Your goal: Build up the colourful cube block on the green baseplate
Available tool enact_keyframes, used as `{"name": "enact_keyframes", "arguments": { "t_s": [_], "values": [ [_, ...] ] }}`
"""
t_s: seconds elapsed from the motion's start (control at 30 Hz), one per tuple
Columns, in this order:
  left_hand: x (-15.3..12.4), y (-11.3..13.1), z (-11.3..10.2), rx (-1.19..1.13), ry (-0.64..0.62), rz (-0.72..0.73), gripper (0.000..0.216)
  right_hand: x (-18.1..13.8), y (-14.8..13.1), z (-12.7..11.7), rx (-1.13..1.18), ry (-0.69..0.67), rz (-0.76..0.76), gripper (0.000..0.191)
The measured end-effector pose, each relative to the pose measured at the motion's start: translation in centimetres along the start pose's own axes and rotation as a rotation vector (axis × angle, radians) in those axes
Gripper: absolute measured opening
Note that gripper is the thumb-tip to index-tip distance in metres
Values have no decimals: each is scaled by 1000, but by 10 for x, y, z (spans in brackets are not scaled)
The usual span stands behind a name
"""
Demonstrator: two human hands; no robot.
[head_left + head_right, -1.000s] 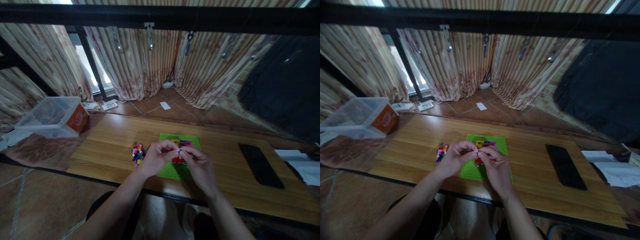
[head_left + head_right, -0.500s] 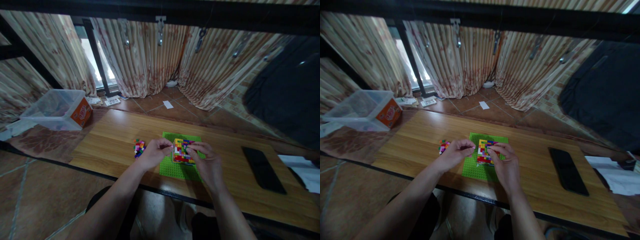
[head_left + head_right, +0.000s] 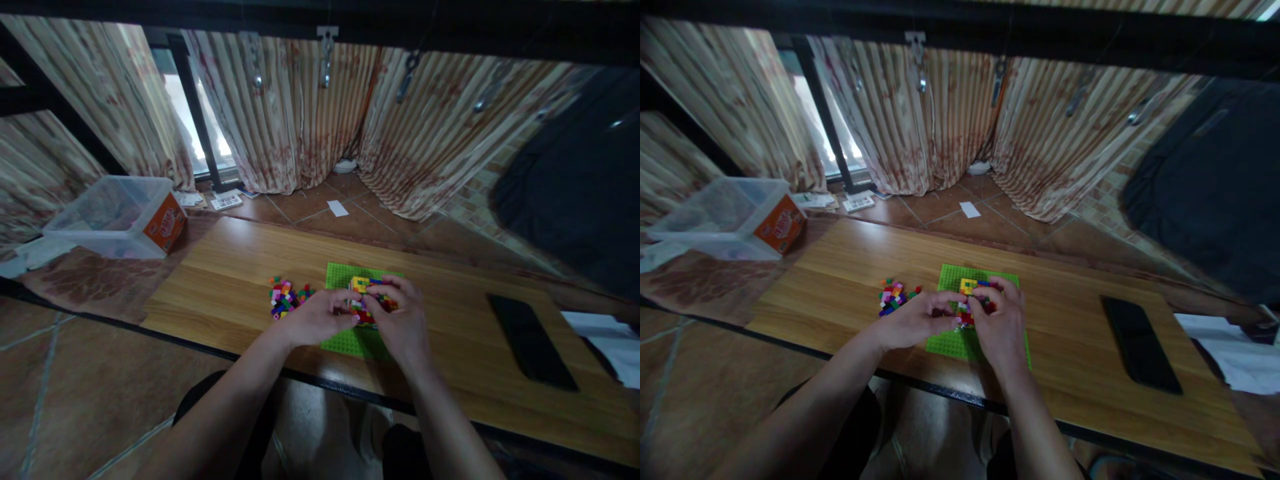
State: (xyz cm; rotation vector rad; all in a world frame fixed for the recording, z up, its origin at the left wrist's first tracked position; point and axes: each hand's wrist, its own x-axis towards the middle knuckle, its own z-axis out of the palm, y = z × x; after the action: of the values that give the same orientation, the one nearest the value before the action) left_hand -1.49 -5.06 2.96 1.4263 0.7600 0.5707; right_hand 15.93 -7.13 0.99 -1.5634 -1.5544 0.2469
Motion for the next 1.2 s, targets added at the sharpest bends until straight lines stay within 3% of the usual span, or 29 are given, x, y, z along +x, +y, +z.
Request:
{"name": "enact_keyframes", "arguments": {
  "t_s": [0.7,0.97,1.07,1.2],
  "values": [
    [-1,1,4,-38,33,6,32,1,9,15,41,102,82,25],
    [2,-9,-3,-214,190,22,41,2,8,17,61,70,124,25],
    [3,-9,-3,-198,216,67,41,0,3,12,37,93,70,23],
    [4,-8,-1,-176,266,117,40,-6,-9,2,7,136,-129,20]
  ]
}}
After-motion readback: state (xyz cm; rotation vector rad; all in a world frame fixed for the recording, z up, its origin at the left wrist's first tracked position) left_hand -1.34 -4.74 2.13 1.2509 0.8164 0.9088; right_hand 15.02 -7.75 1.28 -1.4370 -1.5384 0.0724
